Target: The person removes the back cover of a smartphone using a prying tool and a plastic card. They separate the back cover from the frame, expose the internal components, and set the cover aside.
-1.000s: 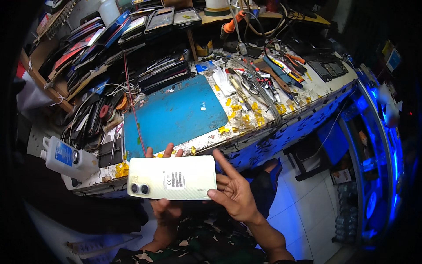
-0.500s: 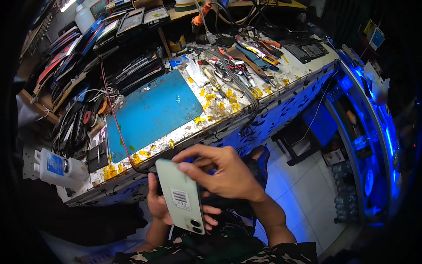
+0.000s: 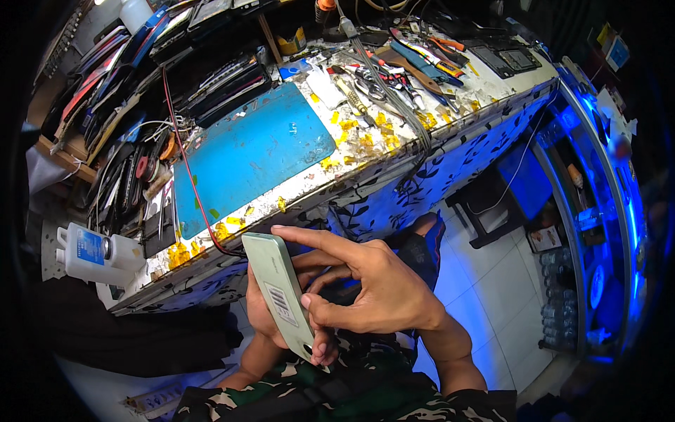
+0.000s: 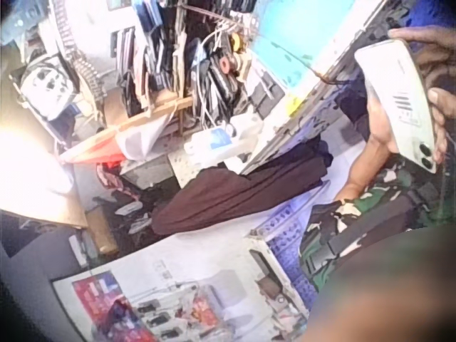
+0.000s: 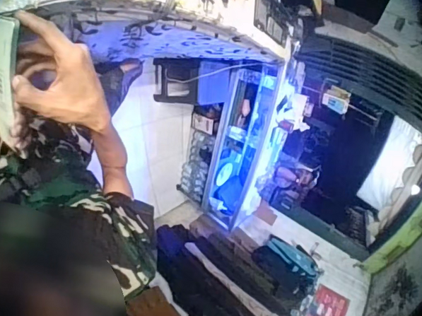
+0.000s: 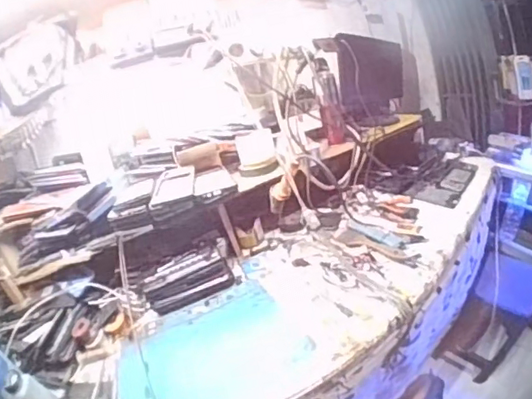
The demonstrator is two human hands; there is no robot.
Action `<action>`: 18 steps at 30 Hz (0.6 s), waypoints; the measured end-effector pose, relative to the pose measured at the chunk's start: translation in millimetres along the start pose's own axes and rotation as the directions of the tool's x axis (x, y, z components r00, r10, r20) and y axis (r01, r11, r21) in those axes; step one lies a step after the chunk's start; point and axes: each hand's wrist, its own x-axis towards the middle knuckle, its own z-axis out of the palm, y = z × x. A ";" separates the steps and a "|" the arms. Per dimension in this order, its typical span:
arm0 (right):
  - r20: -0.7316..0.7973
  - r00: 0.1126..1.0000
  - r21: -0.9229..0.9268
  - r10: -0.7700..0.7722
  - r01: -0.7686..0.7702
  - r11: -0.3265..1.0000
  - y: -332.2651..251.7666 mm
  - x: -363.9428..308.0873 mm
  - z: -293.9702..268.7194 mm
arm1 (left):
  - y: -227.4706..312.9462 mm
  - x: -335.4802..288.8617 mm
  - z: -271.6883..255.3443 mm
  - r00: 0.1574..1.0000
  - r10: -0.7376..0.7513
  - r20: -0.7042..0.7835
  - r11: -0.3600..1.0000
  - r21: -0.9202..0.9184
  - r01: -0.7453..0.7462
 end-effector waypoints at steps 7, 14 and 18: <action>-0.010 0.999 -0.099 -0.044 0.043 0.994 -4.7 0.2 0.2 | -0.2 2.0 0.7 0.995 0.096 -0.018 0.983 0.162 -0.092; 0.029 0.999 -0.180 -0.014 0.019 0.984 -15.1 -2.2 -8.8 | -3.1 5.1 3.5 0.983 0.180 -0.047 0.956 0.243 -0.163; 0.038 0.999 -0.211 -0.029 0.037 0.977 -17.0 -3.1 -10.6 | -2.2 -0.1 1.5 0.951 0.272 -0.146 0.933 0.282 -0.223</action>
